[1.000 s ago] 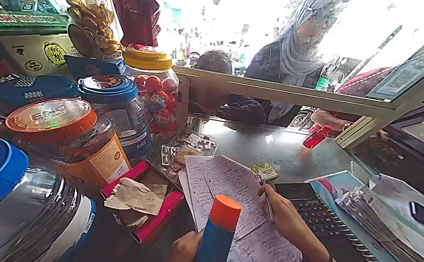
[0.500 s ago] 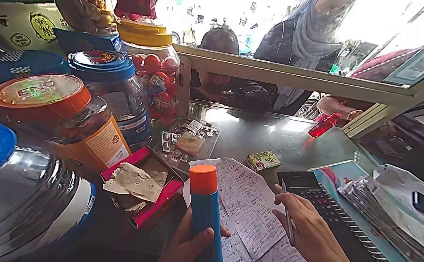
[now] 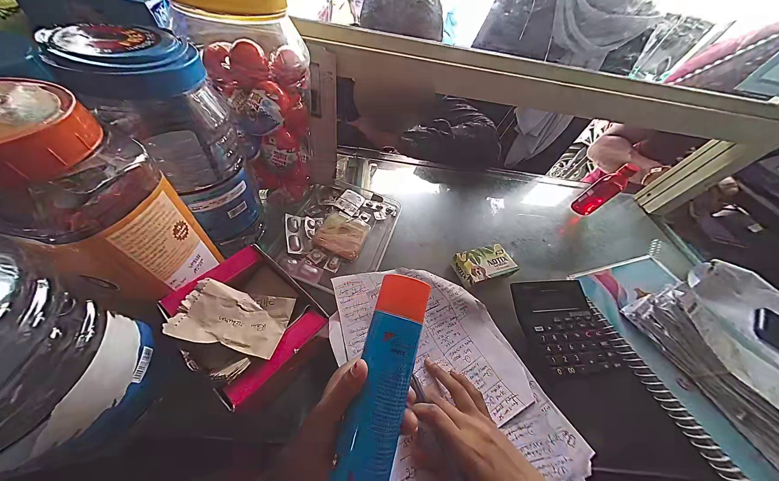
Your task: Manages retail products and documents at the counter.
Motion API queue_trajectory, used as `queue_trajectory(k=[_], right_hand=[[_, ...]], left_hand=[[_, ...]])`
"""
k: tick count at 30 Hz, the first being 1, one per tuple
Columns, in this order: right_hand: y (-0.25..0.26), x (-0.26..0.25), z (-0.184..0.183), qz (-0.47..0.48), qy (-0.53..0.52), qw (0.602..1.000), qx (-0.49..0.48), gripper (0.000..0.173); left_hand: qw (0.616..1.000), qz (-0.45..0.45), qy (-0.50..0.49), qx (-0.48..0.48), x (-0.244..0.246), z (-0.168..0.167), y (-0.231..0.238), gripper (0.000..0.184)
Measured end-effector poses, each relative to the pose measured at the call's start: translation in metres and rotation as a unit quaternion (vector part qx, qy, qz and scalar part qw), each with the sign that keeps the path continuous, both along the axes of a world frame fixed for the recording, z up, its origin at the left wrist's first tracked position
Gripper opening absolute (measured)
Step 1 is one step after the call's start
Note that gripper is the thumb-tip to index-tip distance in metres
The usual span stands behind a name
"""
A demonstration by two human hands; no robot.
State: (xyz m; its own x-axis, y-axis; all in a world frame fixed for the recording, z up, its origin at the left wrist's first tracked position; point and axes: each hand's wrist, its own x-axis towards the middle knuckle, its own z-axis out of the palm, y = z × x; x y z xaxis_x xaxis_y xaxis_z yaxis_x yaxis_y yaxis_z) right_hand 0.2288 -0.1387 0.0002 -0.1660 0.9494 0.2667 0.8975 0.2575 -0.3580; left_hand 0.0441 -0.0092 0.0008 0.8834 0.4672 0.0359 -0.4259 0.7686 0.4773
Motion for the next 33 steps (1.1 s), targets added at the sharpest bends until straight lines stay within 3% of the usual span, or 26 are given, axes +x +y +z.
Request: queue_trajectory(k=[4, 8, 11, 17, 20, 24, 30, 33], right_hand=[[-0.003, 0.016, 0.004, 0.018, 0.087, 0.996, 0.0, 0.033], [0.005, 0.033, 0.021, -0.02, 0.281, 0.959, 0.035, 0.045], [0.01, 0.035, 0.042, -0.029, 0.34, 0.939, 0.046, 0.04], [0.006, 0.003, 0.045, -0.027, 0.263, 0.962, 0.066, 0.029], [0.005, -0.019, 0.043, -0.021, 0.203, 0.976, 0.08, 0.055], [0.007, -0.042, 0.033, -0.039, 0.085, 0.977, 0.193, 0.045], [0.008, -0.046, 0.029, -0.024, 0.172, 0.96, 0.221, 0.041], [0.006, -0.044, 0.028, -0.006, 0.212, 0.952, 0.223, 0.028]], left_hand=[[0.996, -0.011, 0.0, -0.083, 0.014, -0.002, -0.002, 0.053], [0.996, -0.044, -0.004, -0.077, 0.015, -0.002, 0.002, 0.061], [0.995, -0.057, -0.022, -0.083, 0.014, -0.006, 0.003, 0.061], [0.993, -0.026, -0.019, -0.11, 0.014, -0.004, -0.001, 0.052], [0.983, -0.041, -0.086, -0.156, 0.013, -0.003, -0.003, 0.054], [0.972, -0.068, -0.167, -0.147, 0.017, -0.003, -0.004, 0.053], [0.961, -0.128, -0.195, -0.149, 0.019, -0.004, -0.006, 0.049], [0.955, -0.142, -0.196, -0.17, 0.02, 0.003, -0.007, 0.047]])
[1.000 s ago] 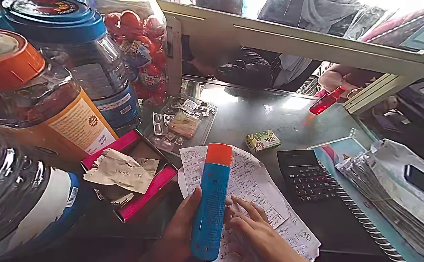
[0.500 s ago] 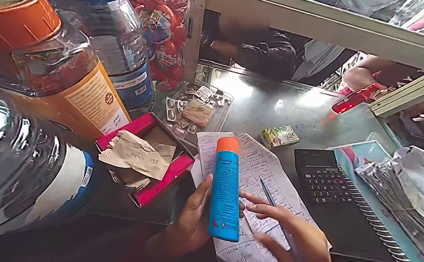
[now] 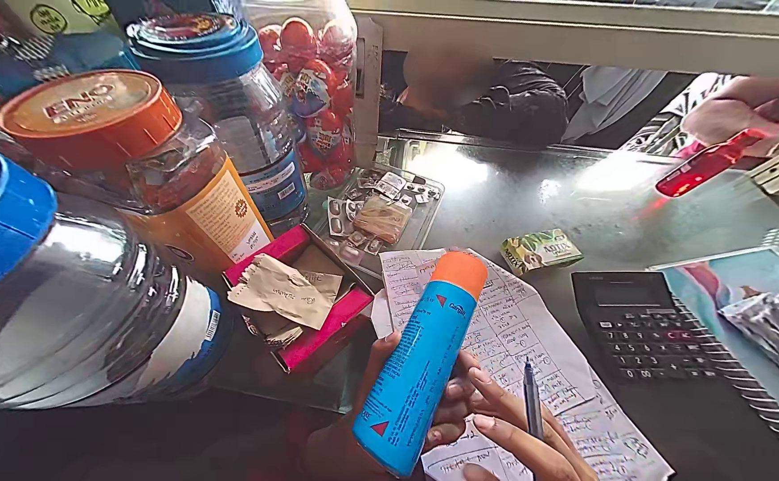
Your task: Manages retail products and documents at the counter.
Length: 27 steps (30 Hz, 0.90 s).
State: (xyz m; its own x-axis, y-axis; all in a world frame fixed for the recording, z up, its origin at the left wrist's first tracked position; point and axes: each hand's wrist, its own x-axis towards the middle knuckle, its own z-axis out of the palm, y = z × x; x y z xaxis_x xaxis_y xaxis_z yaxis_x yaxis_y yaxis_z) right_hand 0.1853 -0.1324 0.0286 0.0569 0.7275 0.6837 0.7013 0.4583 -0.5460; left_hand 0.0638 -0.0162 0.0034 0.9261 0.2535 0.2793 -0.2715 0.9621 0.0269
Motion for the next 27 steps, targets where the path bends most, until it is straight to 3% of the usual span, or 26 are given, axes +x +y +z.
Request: queue_trajectory(k=[3, 9, 12, 17, 20, 23, 27], right_hand=[[-0.002, 0.005, 0.002, -0.007, 0.023, 0.999, 0.024, 0.013], [-0.003, 0.02, 0.008, -0.036, 0.099, 0.994, 0.02, 0.021], [-0.002, 0.025, 0.01, -0.053, 0.152, 0.987, 0.013, 0.019], [-0.004, 0.028, 0.018, -0.057, 0.194, 0.979, 0.008, 0.051], [0.0, 0.029, 0.016, -0.071, 0.189, 0.979, 0.02, 0.049], [-0.001, 0.026, 0.017, -0.042, 0.2, 0.979, 0.006, 0.04], [-0.002, 0.023, 0.015, -0.05, 0.197, 0.979, 0.016, 0.035]], left_hand=[[1.0, -0.024, -0.002, 0.004, 0.0, 0.009, 0.002, 0.046], [0.998, -0.04, 0.01, 0.043, -0.002, 0.011, 0.004, 0.043], [0.995, -0.05, -0.047, 0.068, -0.004, 0.006, 0.001, 0.044], [0.991, -0.041, -0.097, 0.078, -0.007, 0.005, -0.001, 0.041], [0.977, 0.053, -0.189, 0.08, -0.003, -0.009, -0.009, 0.027], [0.955, 0.154, -0.226, 0.114, 0.002, -0.014, -0.017, 0.042], [0.95, 0.17, -0.23, 0.122, 0.003, -0.018, -0.016, 0.045]])
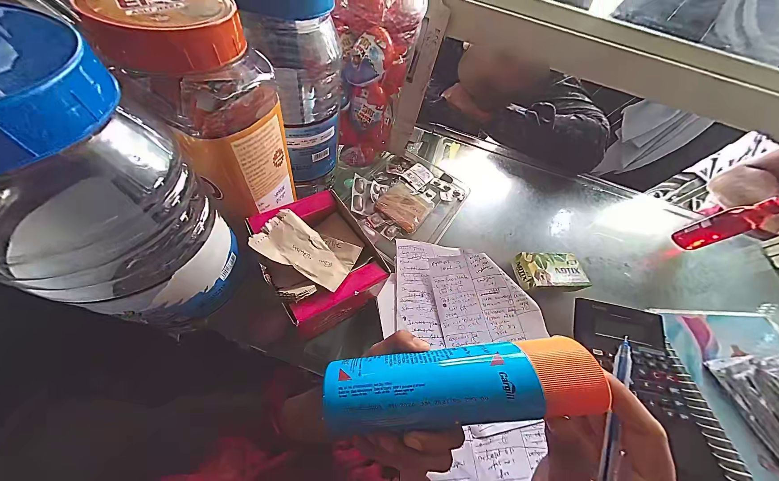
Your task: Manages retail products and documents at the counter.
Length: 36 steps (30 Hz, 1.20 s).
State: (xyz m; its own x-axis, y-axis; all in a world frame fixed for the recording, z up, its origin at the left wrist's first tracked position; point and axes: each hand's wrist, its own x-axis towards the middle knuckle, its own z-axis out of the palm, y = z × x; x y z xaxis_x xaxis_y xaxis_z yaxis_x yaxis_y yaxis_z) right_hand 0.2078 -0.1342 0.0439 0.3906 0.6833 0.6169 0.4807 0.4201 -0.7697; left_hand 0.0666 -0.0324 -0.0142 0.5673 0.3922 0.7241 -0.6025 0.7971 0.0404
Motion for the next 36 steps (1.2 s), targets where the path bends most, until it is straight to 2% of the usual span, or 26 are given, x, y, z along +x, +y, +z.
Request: queue_trajectory(k=[6, 8, 9, 10, 11, 12, 14, 16, 19, 21, 23, 27, 32, 34, 36], right_hand=[[-0.001, 0.002, -0.001, -0.004, -0.001, 1.0, -0.004, 0.036], [-0.002, 0.003, 0.0, 0.004, 0.001, 1.0, -0.014, 0.037], [-0.003, 0.004, 0.0, 0.009, 0.001, 1.0, -0.024, 0.037], [-0.004, 0.007, 0.001, 0.012, -0.003, 0.999, -0.041, 0.038], [-0.004, 0.011, 0.002, 0.015, -0.009, 0.998, -0.055, 0.038], [-0.005, 0.017, 0.002, 0.014, -0.02, 0.998, -0.063, 0.037], [-0.005, 0.03, 0.003, -0.012, -0.059, 0.996, -0.068, 0.029], [-0.004, 0.042, 0.009, -0.07, -0.118, 0.988, -0.076, 0.026], [0.01, 0.067, 0.023, -0.181, -0.249, 0.945, -0.115, 0.033], [0.023, 0.089, 0.027, -0.231, -0.333, 0.902, -0.148, 0.035], [0.039, 0.113, 0.025, -0.231, -0.365, 0.883, -0.186, 0.037], [0.075, 0.137, 0.027, -0.188, -0.337, 0.873, -0.297, 0.045], [0.104, 0.147, 0.03, -0.162, -0.28, 0.841, -0.433, 0.075], [0.111, 0.149, 0.03, -0.152, -0.257, 0.828, -0.474, 0.086], [0.116, 0.15, 0.029, -0.147, -0.252, 0.814, -0.502, 0.09]], left_hand=[[0.999, 0.025, 0.009, 0.031, 0.001, -0.003, 0.004, 0.044], [1.0, -0.007, 0.019, 0.024, 0.0, -0.004, 0.004, 0.037], [0.996, -0.07, 0.061, 0.012, -0.004, 0.001, 0.005, 0.029], [0.981, -0.125, 0.145, 0.006, -0.01, 0.011, 0.008, 0.028], [0.967, -0.133, 0.219, 0.021, -0.016, 0.02, 0.011, 0.035], [0.957, -0.096, 0.268, 0.053, -0.022, 0.026, 0.014, 0.04], [0.935, 0.07, 0.308, 0.161, -0.028, 0.029, 0.022, 0.043], [0.877, 0.276, 0.316, 0.234, -0.027, 0.029, 0.026, 0.039], [0.717, 0.511, 0.398, 0.257, -0.018, 0.033, 0.024, 0.044], [0.609, 0.593, 0.454, 0.268, -0.013, 0.029, 0.022, 0.051], [0.542, 0.621, 0.49, 0.284, -0.009, 0.026, 0.023, 0.055], [0.484, 0.599, 0.561, 0.304, -0.006, 0.025, 0.025, 0.065], [0.448, 0.588, 0.589, 0.327, -0.004, 0.024, 0.025, 0.072], [0.407, 0.601, 0.588, 0.357, -0.003, 0.023, 0.026, 0.075], [0.372, 0.609, 0.584, 0.387, -0.001, 0.023, 0.027, 0.072]])
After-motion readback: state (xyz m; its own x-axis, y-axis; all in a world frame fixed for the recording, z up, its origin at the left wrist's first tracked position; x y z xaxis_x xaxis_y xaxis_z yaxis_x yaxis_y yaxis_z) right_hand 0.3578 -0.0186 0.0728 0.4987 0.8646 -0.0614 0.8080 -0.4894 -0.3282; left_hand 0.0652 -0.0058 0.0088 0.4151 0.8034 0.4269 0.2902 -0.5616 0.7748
